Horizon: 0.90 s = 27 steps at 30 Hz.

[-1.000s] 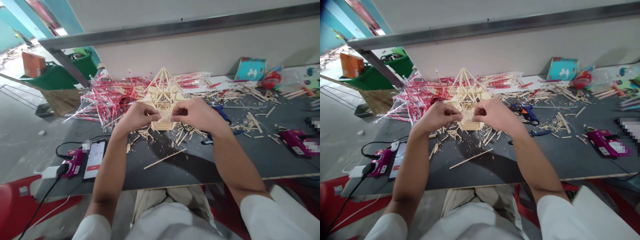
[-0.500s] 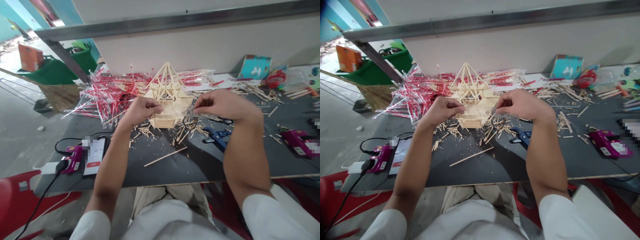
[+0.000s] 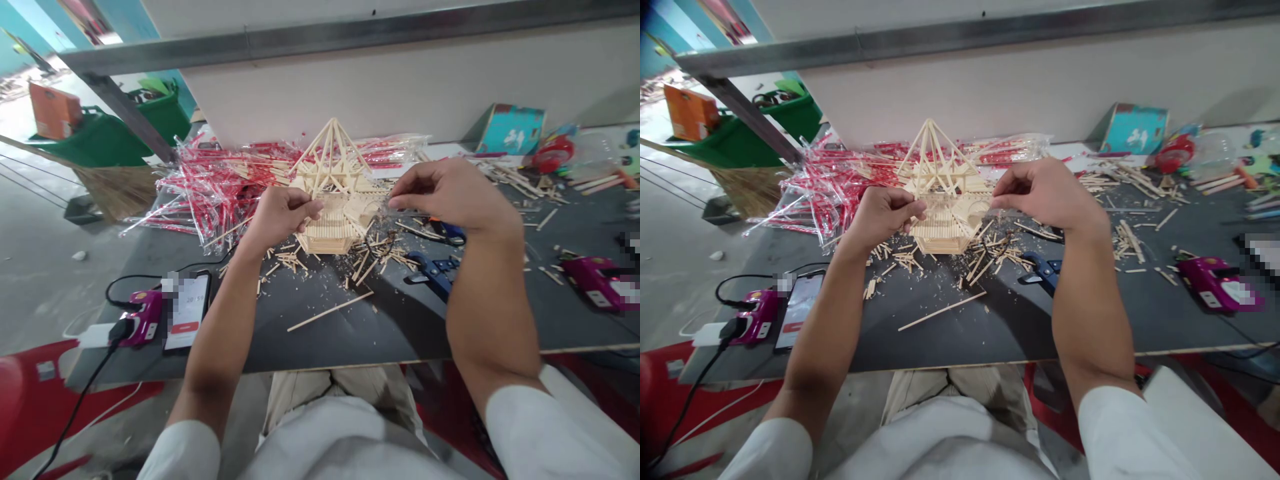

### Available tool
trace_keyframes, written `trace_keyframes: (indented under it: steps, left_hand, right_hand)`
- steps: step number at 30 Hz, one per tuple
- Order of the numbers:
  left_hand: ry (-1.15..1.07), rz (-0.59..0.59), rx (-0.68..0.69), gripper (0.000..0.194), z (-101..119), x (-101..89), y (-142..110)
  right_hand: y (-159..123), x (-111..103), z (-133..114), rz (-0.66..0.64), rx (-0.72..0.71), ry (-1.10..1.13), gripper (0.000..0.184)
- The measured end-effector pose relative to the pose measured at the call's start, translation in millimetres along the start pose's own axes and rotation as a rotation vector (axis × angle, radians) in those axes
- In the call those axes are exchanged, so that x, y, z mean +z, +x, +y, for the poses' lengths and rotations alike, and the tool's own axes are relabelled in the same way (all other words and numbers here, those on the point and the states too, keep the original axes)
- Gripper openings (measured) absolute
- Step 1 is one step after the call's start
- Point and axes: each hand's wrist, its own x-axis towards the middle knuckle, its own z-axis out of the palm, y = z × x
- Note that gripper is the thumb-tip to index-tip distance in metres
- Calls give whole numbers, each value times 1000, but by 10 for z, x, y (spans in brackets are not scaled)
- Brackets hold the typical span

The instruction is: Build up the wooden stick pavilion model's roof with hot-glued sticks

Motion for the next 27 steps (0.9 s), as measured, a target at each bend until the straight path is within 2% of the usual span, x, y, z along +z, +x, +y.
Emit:
trace_keyframes:
  steps: [7,14,17,27]
  left_hand:
    - [-42,-51,15,21,-16,-47,-2]
    - [-8,-6,-14,25,1,-22,-2]
    - [-2,11,12,24,8,-11,-6]
    - [-111,63,48,18,-67,48,36]
  right_hand:
    - [-1,40,11,112,-17,132,40]
    - [20,49,38,134,-26,162,39]
    - [28,51,48,165,-80,158,40]
    - [85,98,166,217,-151,146,38]
